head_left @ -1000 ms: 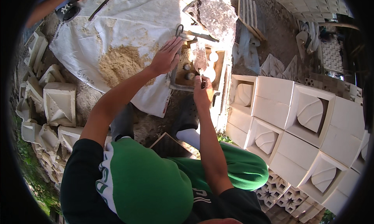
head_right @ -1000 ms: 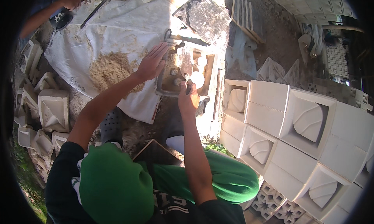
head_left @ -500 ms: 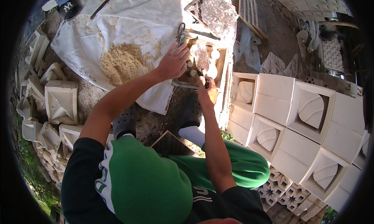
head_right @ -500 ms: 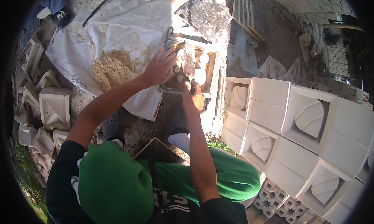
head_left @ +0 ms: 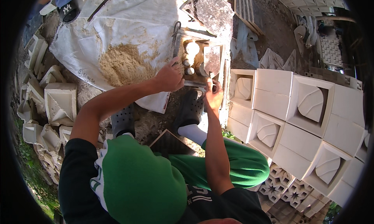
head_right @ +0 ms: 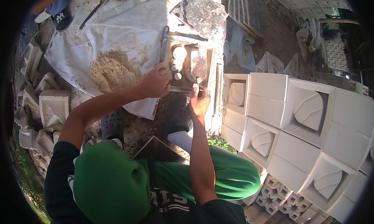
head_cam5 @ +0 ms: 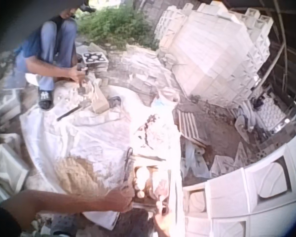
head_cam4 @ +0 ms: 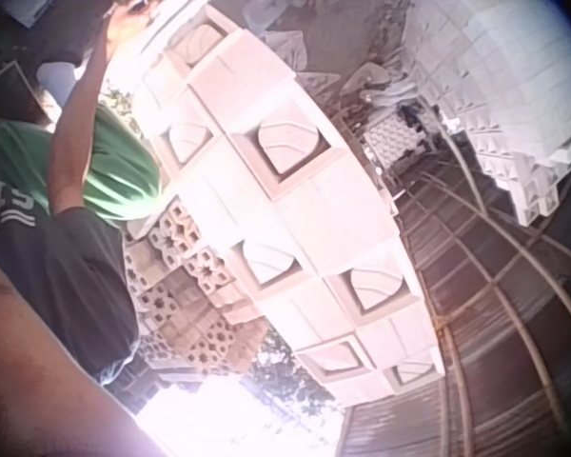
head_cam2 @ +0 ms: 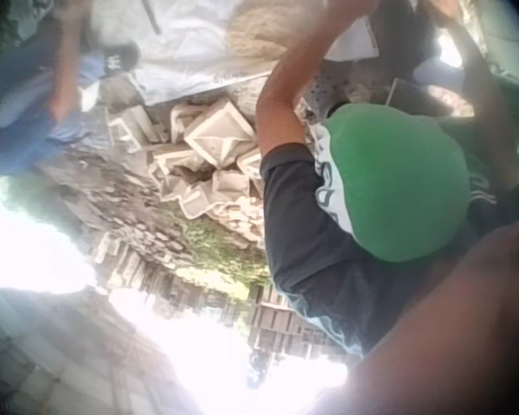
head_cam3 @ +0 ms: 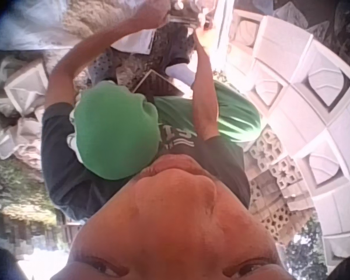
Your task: The person prepares a mold by hand, adding material from a pile on a sheet, and then uses a long tool to press and tamp down the mixture into the stone cast mold.
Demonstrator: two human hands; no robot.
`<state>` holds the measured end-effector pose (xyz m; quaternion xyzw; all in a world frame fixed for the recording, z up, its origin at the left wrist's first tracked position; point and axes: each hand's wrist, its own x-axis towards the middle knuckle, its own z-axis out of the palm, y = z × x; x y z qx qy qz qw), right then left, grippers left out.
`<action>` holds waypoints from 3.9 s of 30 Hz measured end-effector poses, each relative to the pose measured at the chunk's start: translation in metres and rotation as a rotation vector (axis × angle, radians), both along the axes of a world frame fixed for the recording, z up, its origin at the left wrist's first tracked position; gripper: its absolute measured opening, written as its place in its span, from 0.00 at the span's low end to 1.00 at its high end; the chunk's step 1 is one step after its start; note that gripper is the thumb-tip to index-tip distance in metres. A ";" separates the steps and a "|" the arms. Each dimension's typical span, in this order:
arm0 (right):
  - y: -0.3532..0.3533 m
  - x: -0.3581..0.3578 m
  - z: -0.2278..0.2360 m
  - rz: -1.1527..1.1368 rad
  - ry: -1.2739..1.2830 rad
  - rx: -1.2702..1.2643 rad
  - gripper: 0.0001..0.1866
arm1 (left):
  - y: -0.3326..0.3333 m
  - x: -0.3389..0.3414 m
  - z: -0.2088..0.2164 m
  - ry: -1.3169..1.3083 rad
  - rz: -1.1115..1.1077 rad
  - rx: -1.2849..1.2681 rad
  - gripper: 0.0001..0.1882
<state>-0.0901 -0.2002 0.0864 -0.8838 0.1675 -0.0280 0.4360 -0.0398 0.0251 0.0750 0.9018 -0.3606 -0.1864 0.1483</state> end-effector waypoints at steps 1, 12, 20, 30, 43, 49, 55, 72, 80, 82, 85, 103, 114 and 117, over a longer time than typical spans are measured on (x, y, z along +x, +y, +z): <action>0.003 0.001 0.006 -0.002 0.000 0.002 0.19 | 0.002 0.003 -0.005 0.000 -0.002 0.002 0.24; 0.003 -0.002 0.018 -0.001 0.076 -0.025 0.24 | -0.007 0.023 0.006 -0.263 0.099 0.213 0.42; -0.003 0.002 0.029 -0.073 0.099 0.117 0.21 | -0.048 0.035 -0.002 -0.238 0.377 -0.107 0.31; 0.003 0.001 0.041 -0.111 0.113 0.186 0.22 | -0.058 0.030 -0.034 -0.311 0.247 -0.133 0.27; 0.148 -0.025 -0.026 0.268 0.053 0.202 0.18 | 0.191 -0.071 -0.099 -0.450 1.054 -0.254 0.25; 0.196 -0.034 -0.101 0.320 0.134 -0.030 0.22 | 0.234 -0.090 -0.140 -0.217 1.173 -0.113 0.35; 0.231 -0.010 -0.129 0.289 0.120 -0.028 0.22 | 0.208 -0.073 -0.152 -0.208 1.362 -0.267 0.38; 0.274 -0.012 -0.130 0.618 0.077 0.143 0.18 | 0.162 -0.054 -0.139 -0.248 1.468 -0.808 0.29; 0.243 0.003 -0.084 0.554 0.357 0.376 0.20 | 0.160 -0.064 -0.130 -0.294 1.496 -1.125 0.26; 0.235 0.008 -0.062 0.547 0.352 0.372 0.20 | 0.160 -0.062 -0.127 -0.350 1.567 -1.185 0.27; 0.216 0.009 -0.020 0.514 0.439 0.411 0.18 | 0.158 -0.060 -0.118 -0.337 1.603 -1.121 0.28; -0.012 0.031 0.021 -0.031 0.130 -0.094 0.25 | -0.002 0.065 -0.029 -0.410 0.455 -0.662 0.37; 0.006 0.030 0.042 0.053 0.076 -0.316 0.24 | -0.011 0.056 -0.049 -0.514 0.372 -0.306 0.52; 0.001 0.027 0.031 0.076 0.042 -0.288 0.27 | -0.015 0.052 -0.045 -0.523 0.371 -0.275 0.53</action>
